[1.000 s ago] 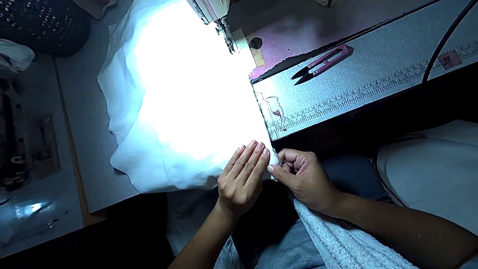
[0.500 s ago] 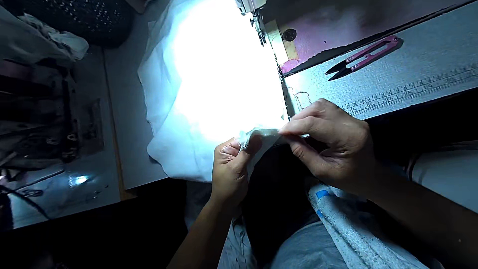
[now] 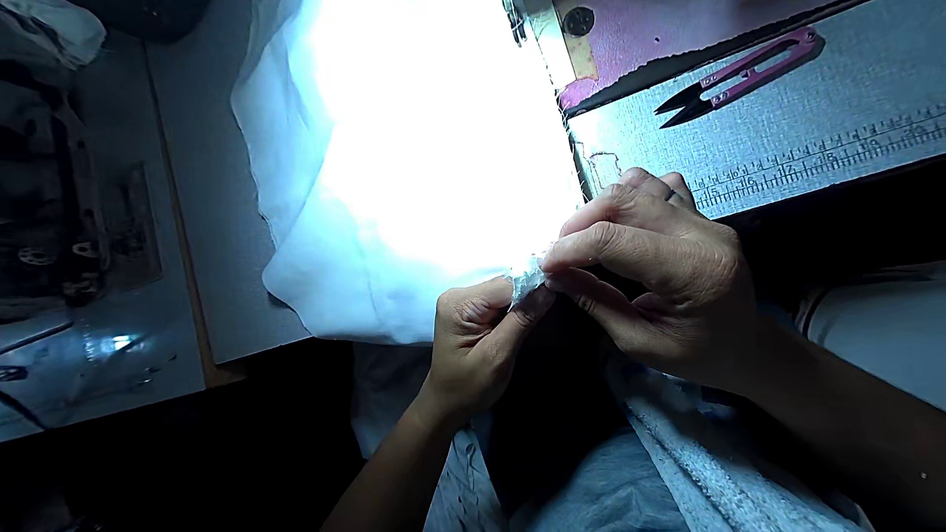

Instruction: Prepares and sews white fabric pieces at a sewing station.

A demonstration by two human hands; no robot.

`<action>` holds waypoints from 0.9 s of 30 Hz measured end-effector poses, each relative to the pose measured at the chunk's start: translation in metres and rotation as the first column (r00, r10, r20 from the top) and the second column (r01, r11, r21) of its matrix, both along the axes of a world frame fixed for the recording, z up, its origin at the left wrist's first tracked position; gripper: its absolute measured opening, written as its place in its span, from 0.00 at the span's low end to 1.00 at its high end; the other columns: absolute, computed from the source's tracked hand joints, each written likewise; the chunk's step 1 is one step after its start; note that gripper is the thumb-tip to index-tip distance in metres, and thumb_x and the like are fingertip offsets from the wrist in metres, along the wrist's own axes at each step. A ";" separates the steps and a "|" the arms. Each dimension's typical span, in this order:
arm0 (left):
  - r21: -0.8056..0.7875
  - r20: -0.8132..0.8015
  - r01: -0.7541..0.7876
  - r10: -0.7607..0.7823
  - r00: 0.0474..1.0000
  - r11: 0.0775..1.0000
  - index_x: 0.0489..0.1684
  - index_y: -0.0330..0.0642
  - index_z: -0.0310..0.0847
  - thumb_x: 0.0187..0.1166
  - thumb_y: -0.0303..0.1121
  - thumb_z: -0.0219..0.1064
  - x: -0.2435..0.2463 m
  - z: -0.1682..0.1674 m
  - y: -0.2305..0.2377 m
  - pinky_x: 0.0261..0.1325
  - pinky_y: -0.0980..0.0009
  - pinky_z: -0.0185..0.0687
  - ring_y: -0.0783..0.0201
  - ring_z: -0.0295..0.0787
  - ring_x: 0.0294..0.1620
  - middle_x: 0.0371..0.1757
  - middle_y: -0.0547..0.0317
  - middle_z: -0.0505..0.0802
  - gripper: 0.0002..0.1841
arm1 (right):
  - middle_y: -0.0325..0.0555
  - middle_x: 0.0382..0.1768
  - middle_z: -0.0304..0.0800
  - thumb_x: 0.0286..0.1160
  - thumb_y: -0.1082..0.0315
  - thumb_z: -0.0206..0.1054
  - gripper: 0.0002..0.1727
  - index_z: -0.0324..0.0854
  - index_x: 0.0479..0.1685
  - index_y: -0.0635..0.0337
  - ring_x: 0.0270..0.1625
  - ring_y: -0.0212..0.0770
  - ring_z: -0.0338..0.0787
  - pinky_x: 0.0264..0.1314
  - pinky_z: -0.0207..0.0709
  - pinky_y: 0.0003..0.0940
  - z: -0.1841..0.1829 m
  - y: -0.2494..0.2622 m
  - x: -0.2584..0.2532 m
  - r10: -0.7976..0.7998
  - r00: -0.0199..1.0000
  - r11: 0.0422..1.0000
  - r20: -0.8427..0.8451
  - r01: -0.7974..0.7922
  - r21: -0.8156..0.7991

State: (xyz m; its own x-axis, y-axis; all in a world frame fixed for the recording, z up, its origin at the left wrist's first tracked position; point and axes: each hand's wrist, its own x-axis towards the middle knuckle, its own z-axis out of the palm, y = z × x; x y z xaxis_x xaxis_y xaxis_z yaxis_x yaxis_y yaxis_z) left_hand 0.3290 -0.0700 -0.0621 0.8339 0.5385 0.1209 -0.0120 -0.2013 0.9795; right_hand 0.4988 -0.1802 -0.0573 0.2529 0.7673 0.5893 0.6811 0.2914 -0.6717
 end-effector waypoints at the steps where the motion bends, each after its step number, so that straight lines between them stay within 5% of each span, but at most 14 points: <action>1: 0.041 -0.001 0.007 -0.007 1.000 0.999 0.26 0.46 0.84 0.82 0.26 0.65 0.000 0.000 -0.001 0.39 0.83 0.82 0.83 0.85 0.33 0.30 0.74 0.89 0.11 | 0.44 0.43 0.92 0.73 0.70 0.69 0.07 0.94 0.42 0.56 0.53 0.41 0.83 0.55 0.65 0.42 0.000 -0.001 0.001 0.001 1.000 1.000 0.002 -0.001 -0.001; 4: 0.150 0.019 0.037 -0.040 0.999 0.988 0.24 0.42 0.82 0.82 0.24 0.64 0.001 0.001 -0.002 0.56 0.77 0.88 0.78 0.91 0.50 0.41 0.68 0.94 0.12 | 0.44 0.44 0.91 0.74 0.69 0.69 0.07 0.93 0.42 0.56 0.53 0.41 0.83 0.55 0.64 0.42 0.000 -0.005 0.001 0.003 1.000 1.000 0.003 -0.003 -0.018; 9: 0.245 0.039 0.068 -0.079 0.996 0.967 0.28 0.40 0.82 0.83 0.25 0.64 0.002 0.002 -0.003 0.70 0.71 0.84 0.74 0.90 0.62 0.47 0.64 0.95 0.10 | 0.43 0.44 0.89 0.76 0.69 0.68 0.06 0.92 0.41 0.55 0.53 0.40 0.81 0.57 0.64 0.41 -0.001 -0.013 0.001 0.003 1.000 1.000 -0.011 -0.003 -0.026; 15: 0.223 0.048 0.065 -0.077 0.996 0.973 0.35 0.42 0.87 0.85 0.29 0.64 0.002 0.005 -0.002 0.76 0.68 0.80 0.73 0.88 0.67 0.53 0.67 0.96 0.08 | 0.43 0.44 0.86 0.74 0.69 0.69 0.06 0.92 0.41 0.54 0.54 0.38 0.77 0.58 0.61 0.37 -0.005 -0.018 -0.002 -0.026 0.998 0.999 -0.063 0.027 0.027; 18: 0.137 0.051 0.032 -0.039 0.998 0.990 0.36 0.48 0.89 0.86 0.31 0.64 0.000 0.006 -0.004 0.69 0.74 0.85 0.77 0.89 0.63 0.53 0.73 0.96 0.09 | 0.45 0.46 0.86 0.74 0.67 0.72 0.07 0.91 0.46 0.58 0.56 0.38 0.79 0.59 0.65 0.36 -0.012 -0.018 -0.003 -0.063 0.991 0.995 -0.118 0.072 0.071; 22: 0.081 0.056 -0.011 0.006 0.998 0.997 0.32 0.53 0.89 0.85 0.35 0.66 -0.004 0.004 -0.003 0.54 0.82 0.85 0.84 0.89 0.48 0.42 0.80 0.94 0.10 | 0.44 0.43 0.86 0.73 0.71 0.72 0.04 0.87 0.40 0.61 0.52 0.34 0.81 0.56 0.69 0.32 -0.015 -0.018 0.001 -0.099 0.977 0.987 -0.187 0.120 0.108; 27: 0.282 0.084 0.028 -0.054 0.995 0.959 0.48 0.46 0.90 0.87 0.33 0.63 -0.005 0.003 -0.003 0.78 0.70 0.79 0.72 0.84 0.73 0.65 0.70 0.93 0.08 | 0.43 0.40 0.88 0.70 0.74 0.72 0.03 0.88 0.39 0.62 0.51 0.33 0.86 0.63 0.75 0.36 -0.017 -0.018 -0.003 -0.094 0.969 0.978 -0.227 0.133 0.164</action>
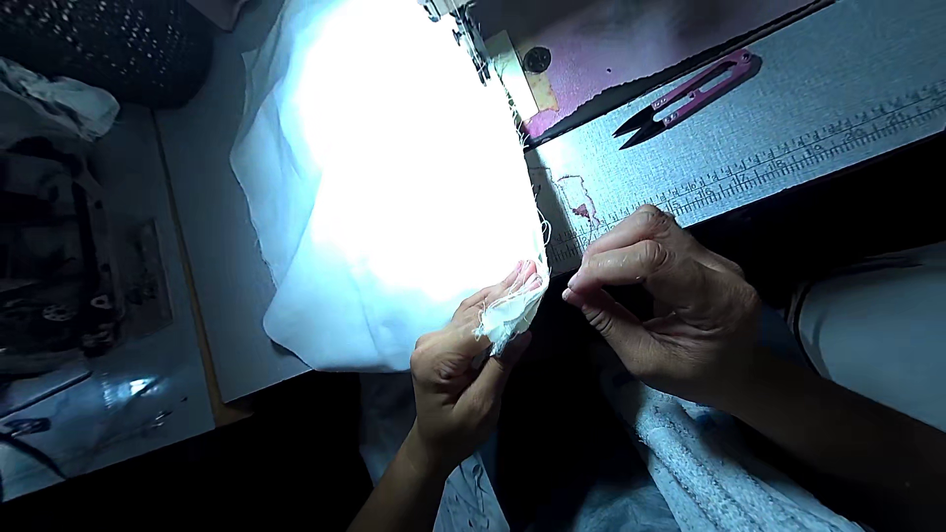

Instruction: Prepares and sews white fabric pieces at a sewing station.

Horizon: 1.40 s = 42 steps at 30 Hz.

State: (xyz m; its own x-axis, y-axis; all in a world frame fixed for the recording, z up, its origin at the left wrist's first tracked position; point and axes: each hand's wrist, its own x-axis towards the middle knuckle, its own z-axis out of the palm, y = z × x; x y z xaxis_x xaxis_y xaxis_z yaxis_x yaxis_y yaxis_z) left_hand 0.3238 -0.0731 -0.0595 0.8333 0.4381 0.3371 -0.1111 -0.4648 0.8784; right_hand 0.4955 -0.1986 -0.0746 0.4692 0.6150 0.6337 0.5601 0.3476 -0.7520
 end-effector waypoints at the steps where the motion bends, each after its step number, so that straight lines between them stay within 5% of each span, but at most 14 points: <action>1: 0.072 -0.004 -0.002 0.002 1.000 0.997 0.51 0.42 0.90 0.88 0.33 0.63 0.000 -0.001 -0.001 0.81 0.67 0.76 0.70 0.83 0.75 0.66 0.66 0.93 0.09 | 0.42 0.39 0.88 0.70 0.74 0.72 0.03 0.88 0.39 0.62 0.50 0.33 0.86 0.61 0.76 0.35 -0.001 0.000 -0.001 -0.008 1.000 1.000 -0.009 0.008 0.002; 6: 0.440 -0.026 -0.029 0.045 0.999 0.897 0.53 0.29 0.88 0.86 0.27 0.58 0.005 -0.009 -0.006 0.85 0.58 0.69 0.60 0.86 0.75 0.63 0.46 0.95 0.13 | 0.44 0.43 0.88 0.71 0.74 0.71 0.06 0.90 0.44 0.63 0.51 0.34 0.85 0.57 0.78 0.31 -0.016 -0.003 -0.006 -0.063 0.998 0.998 -0.027 0.063 -0.007; 10: 0.576 -0.048 -0.026 0.066 0.997 0.817 0.51 0.32 0.89 0.86 0.28 0.56 0.007 -0.011 -0.007 0.85 0.58 0.65 0.60 0.87 0.74 0.61 0.46 0.96 0.14 | 0.46 0.45 0.90 0.71 0.76 0.70 0.07 0.90 0.44 0.64 0.54 0.35 0.87 0.59 0.80 0.31 -0.024 -0.005 -0.005 -0.107 0.994 0.994 -0.027 0.107 -0.001; 17: 0.870 -0.114 -0.017 0.236 0.965 0.492 0.61 0.42 0.91 0.85 0.31 0.55 0.011 -0.029 -0.019 0.82 0.59 0.60 0.63 0.88 0.72 0.62 0.56 0.96 0.18 | 0.47 0.51 0.93 0.72 0.75 0.67 0.10 0.93 0.45 0.59 0.63 0.41 0.87 0.69 0.77 0.39 -0.041 -0.011 0.000 -0.097 0.988 0.988 0.124 0.111 -0.110; 25: 0.870 -0.057 -0.057 0.216 0.975 0.490 0.52 0.42 0.91 0.85 0.31 0.53 0.013 -0.026 -0.018 0.80 0.59 0.59 0.64 0.90 0.66 0.55 0.55 0.98 0.16 | 0.45 0.64 0.94 0.78 0.75 0.61 0.17 0.92 0.59 0.56 0.79 0.45 0.81 0.87 0.62 0.44 -0.055 -0.005 -0.002 0.009 0.948 0.991 0.317 0.035 -0.131; 29: 0.840 -0.027 -0.062 0.156 0.987 0.539 0.49 0.41 0.91 0.85 0.29 0.56 0.011 -0.020 -0.012 0.77 0.57 0.61 0.62 0.89 0.64 0.54 0.54 0.97 0.14 | 0.47 0.54 0.97 0.78 0.79 0.61 0.15 0.93 0.53 0.61 0.73 0.46 0.87 0.89 0.62 0.46 -0.049 0.003 0.004 0.050 0.950 0.997 0.307 -0.029 -0.073; 38: 0.871 -0.008 -0.047 0.111 0.994 0.488 0.50 0.45 0.88 0.86 0.33 0.60 0.008 -0.012 -0.003 0.79 0.65 0.59 0.67 0.90 0.59 0.48 0.60 0.98 0.10 | 0.48 0.52 0.98 0.79 0.78 0.60 0.15 0.93 0.51 0.61 0.70 0.43 0.90 0.88 0.65 0.46 -0.050 0.005 0.005 0.117 0.957 0.991 0.265 -0.093 -0.100; 42: 0.851 -0.004 -0.049 0.100 0.995 0.523 0.49 0.47 0.88 0.86 0.33 0.61 0.007 -0.008 -0.004 0.84 0.66 0.54 0.69 0.88 0.64 0.50 0.62 0.98 0.08 | 0.46 0.51 0.98 0.79 0.76 0.63 0.13 0.94 0.48 0.58 0.69 0.42 0.90 0.89 0.61 0.48 -0.050 0.005 0.009 0.134 0.955 0.987 0.266 -0.105 -0.121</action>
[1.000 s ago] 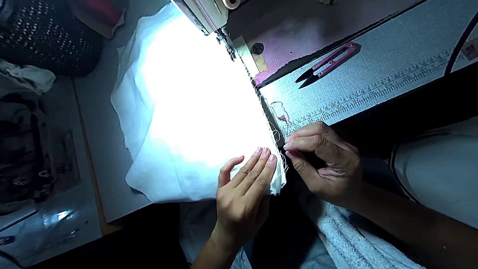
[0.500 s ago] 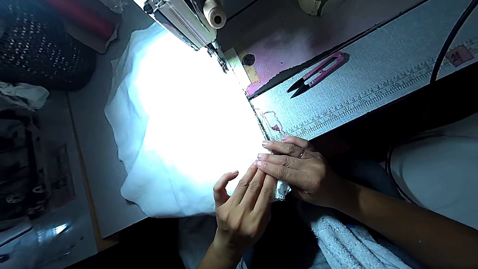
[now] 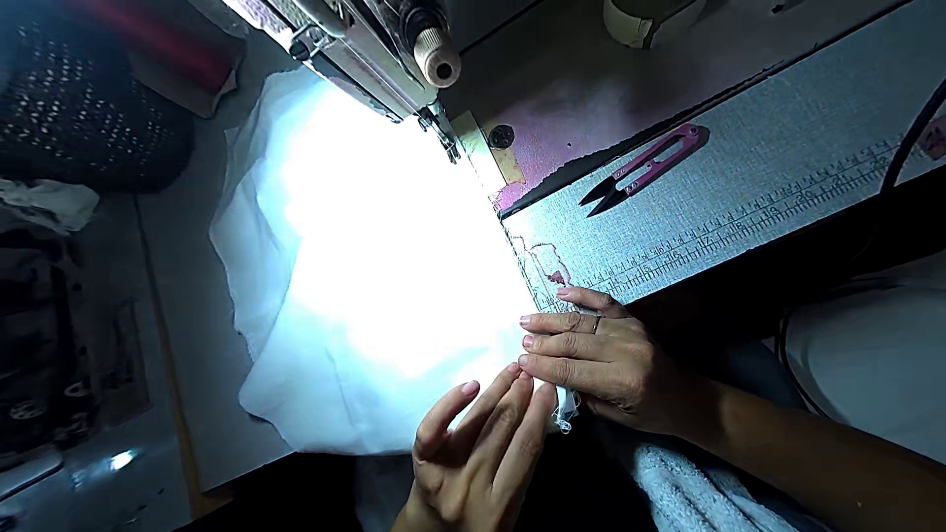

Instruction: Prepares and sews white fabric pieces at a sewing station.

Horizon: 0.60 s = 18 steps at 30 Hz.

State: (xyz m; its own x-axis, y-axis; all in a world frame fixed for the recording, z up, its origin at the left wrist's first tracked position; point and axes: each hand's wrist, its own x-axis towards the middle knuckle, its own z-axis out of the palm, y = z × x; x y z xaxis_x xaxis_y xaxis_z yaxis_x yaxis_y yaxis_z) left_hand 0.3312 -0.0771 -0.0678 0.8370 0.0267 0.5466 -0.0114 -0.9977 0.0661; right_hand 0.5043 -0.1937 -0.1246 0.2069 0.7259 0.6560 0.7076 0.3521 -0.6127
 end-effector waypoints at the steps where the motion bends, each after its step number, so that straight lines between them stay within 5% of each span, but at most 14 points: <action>1: -0.014 -0.001 0.001 -0.001 1.000 1.000 0.47 0.48 0.87 0.86 0.34 0.61 0.000 0.001 0.000 0.85 0.66 0.53 0.70 0.88 0.65 0.50 0.63 0.98 0.08 | 0.46 0.51 0.98 0.78 0.76 0.63 0.13 0.95 0.48 0.58 0.69 0.42 0.90 0.89 0.61 0.48 0.000 0.000 0.001 0.007 1.000 1.000 0.001 -0.007 -0.002; 12: 0.023 -0.093 0.127 -0.124 0.988 0.992 0.47 0.47 0.85 0.87 0.33 0.58 0.002 -0.002 0.002 0.80 0.66 0.60 0.65 0.89 0.61 0.47 0.58 0.97 0.08 | 0.52 0.60 0.95 0.85 0.76 0.58 0.13 0.91 0.49 0.62 0.74 0.46 0.87 0.87 0.67 0.41 -0.001 -0.002 0.007 0.085 0.983 0.996 0.165 -0.082 -0.025; 16: -0.302 -0.141 0.180 -0.231 0.963 0.936 0.42 0.46 0.85 0.85 0.38 0.59 0.012 0.013 0.022 0.82 0.61 0.65 0.68 0.92 0.51 0.38 0.61 0.96 0.10 | 0.53 0.56 0.96 0.85 0.75 0.60 0.11 0.91 0.48 0.62 0.70 0.46 0.90 0.86 0.69 0.42 0.000 0.001 0.009 0.078 0.986 0.997 0.145 -0.080 0.012; 18: -0.451 -0.133 0.158 -0.242 0.961 0.878 0.47 0.44 0.86 0.83 0.44 0.58 0.019 0.019 0.043 0.83 0.59 0.67 0.70 0.92 0.53 0.43 0.61 0.96 0.15 | 0.52 0.55 0.97 0.84 0.76 0.60 0.11 0.91 0.47 0.62 0.69 0.46 0.91 0.85 0.70 0.42 0.002 0.002 0.010 0.075 0.987 0.997 0.141 -0.078 0.016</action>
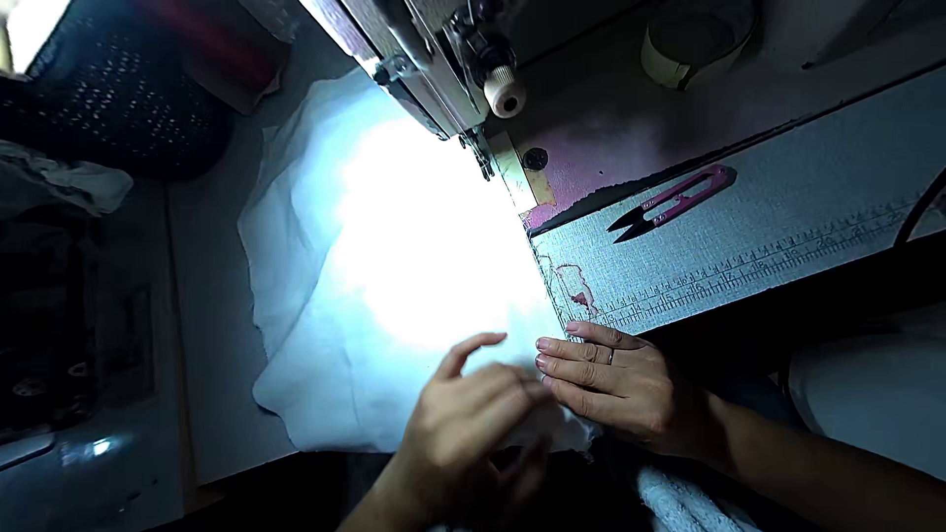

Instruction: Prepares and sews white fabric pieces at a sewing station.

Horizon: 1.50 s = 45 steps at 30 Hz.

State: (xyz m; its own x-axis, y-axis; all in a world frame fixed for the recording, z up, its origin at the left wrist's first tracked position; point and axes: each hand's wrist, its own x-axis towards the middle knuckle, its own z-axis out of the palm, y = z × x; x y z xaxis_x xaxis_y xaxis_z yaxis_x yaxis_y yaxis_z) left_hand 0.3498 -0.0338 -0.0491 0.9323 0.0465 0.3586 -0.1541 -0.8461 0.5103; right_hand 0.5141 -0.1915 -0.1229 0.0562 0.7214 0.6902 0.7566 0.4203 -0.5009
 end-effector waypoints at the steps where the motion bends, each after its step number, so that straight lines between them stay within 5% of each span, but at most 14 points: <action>1: -0.014 -0.015 -0.045 0.045 0.999 0.999 0.51 0.42 0.87 0.86 0.45 0.55 0.005 0.002 0.012 0.83 0.59 0.69 0.69 0.91 0.59 0.49 0.59 0.96 0.18 | 0.52 0.54 0.97 0.83 0.77 0.60 0.11 0.90 0.45 0.62 0.69 0.46 0.91 0.85 0.70 0.42 0.000 0.000 -0.001 -0.007 1.000 1.000 0.001 0.007 0.002; 4: 0.111 -0.108 -0.172 0.184 0.977 0.979 0.74 0.39 0.82 0.90 0.44 0.49 0.032 0.002 0.044 0.84 0.54 0.68 0.57 0.77 0.82 0.77 0.50 0.86 0.25 | 0.52 0.54 0.97 0.83 0.77 0.58 0.12 0.91 0.46 0.62 0.69 0.46 0.91 0.84 0.70 0.41 -0.001 0.001 -0.004 -0.027 1.000 1.000 0.005 0.027 0.007; 6: 0.253 -0.204 -0.182 0.237 0.950 0.950 0.89 0.48 0.68 0.91 0.49 0.43 0.044 -0.004 0.059 0.90 0.48 0.55 0.56 0.59 0.93 0.90 0.56 0.71 0.30 | 0.52 0.55 0.97 0.83 0.76 0.59 0.13 0.91 0.47 0.61 0.69 0.45 0.91 0.84 0.70 0.41 0.001 0.002 -0.008 -0.042 0.999 0.999 0.014 0.042 -0.003; 8: 0.327 -0.267 -0.193 0.286 0.920 0.925 0.93 0.57 0.61 0.91 0.54 0.40 0.046 -0.011 0.069 0.92 0.43 0.45 0.59 0.51 0.96 0.94 0.64 0.65 0.32 | 0.51 0.54 0.97 0.83 0.76 0.59 0.12 0.91 0.47 0.60 0.68 0.44 0.91 0.84 0.71 0.40 0.000 0.004 -0.013 -0.056 0.998 0.998 0.013 0.056 0.000; 12: 0.341 -0.280 -0.213 0.316 0.907 0.915 0.92 0.62 0.64 0.88 0.59 0.41 0.041 -0.015 0.073 0.91 0.41 0.45 0.59 0.53 0.95 0.93 0.69 0.67 0.33 | 0.50 0.55 0.97 0.83 0.75 0.59 0.13 0.92 0.48 0.60 0.69 0.43 0.90 0.85 0.69 0.39 -0.002 0.005 -0.020 -0.077 0.997 0.997 -0.022 0.077 -0.006; 19: 0.389 -0.251 -0.259 0.372 0.894 0.884 0.90 0.65 0.67 0.83 0.57 0.41 0.051 -0.013 0.059 0.80 0.35 0.53 0.46 0.66 0.87 0.87 0.55 0.75 0.33 | 0.51 0.57 0.96 0.82 0.74 0.61 0.12 0.91 0.50 0.61 0.72 0.43 0.88 0.87 0.66 0.41 -0.004 -0.008 -0.015 -0.077 0.993 0.996 -0.085 0.073 -0.051; 28: 0.323 -0.218 -0.272 0.350 0.911 0.907 0.86 0.58 0.71 0.82 0.60 0.43 0.049 -0.019 0.061 0.82 0.34 0.49 0.48 0.63 0.89 0.88 0.59 0.74 0.35 | 0.54 0.58 0.95 0.83 0.74 0.60 0.13 0.90 0.52 0.63 0.72 0.46 0.88 0.88 0.66 0.42 -0.003 -0.011 -0.013 -0.078 0.997 0.996 -0.002 0.078 -0.049; 34: 0.326 -0.211 -0.276 0.354 0.911 0.904 0.88 0.65 0.70 0.81 0.60 0.44 0.050 -0.019 0.061 0.82 0.32 0.49 0.46 0.65 0.88 0.88 0.59 0.74 0.34 | 0.55 0.57 0.96 0.83 0.74 0.60 0.12 0.91 0.51 0.63 0.71 0.48 0.89 0.86 0.68 0.41 0.004 -0.012 -0.013 -0.089 0.991 0.993 0.097 0.095 -0.063; 45: 0.330 -0.210 -0.263 0.341 0.916 0.907 0.89 0.65 0.68 0.82 0.61 0.42 0.050 -0.021 0.063 0.82 0.34 0.48 0.46 0.62 0.90 0.89 0.59 0.73 0.35 | 0.55 0.59 0.95 0.84 0.73 0.54 0.15 0.89 0.53 0.64 0.74 0.46 0.87 0.89 0.62 0.41 0.000 -0.014 -0.018 -0.097 0.995 0.992 0.024 0.098 -0.084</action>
State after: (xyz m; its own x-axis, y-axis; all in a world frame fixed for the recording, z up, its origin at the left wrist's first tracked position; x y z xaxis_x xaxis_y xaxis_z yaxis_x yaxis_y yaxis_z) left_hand 0.3998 0.0288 -0.0699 0.9505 0.2719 0.1501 0.2354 -0.9459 0.2232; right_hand 0.4962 -0.2058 -0.1226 0.1162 0.7692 0.6284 0.8018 0.3007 -0.5164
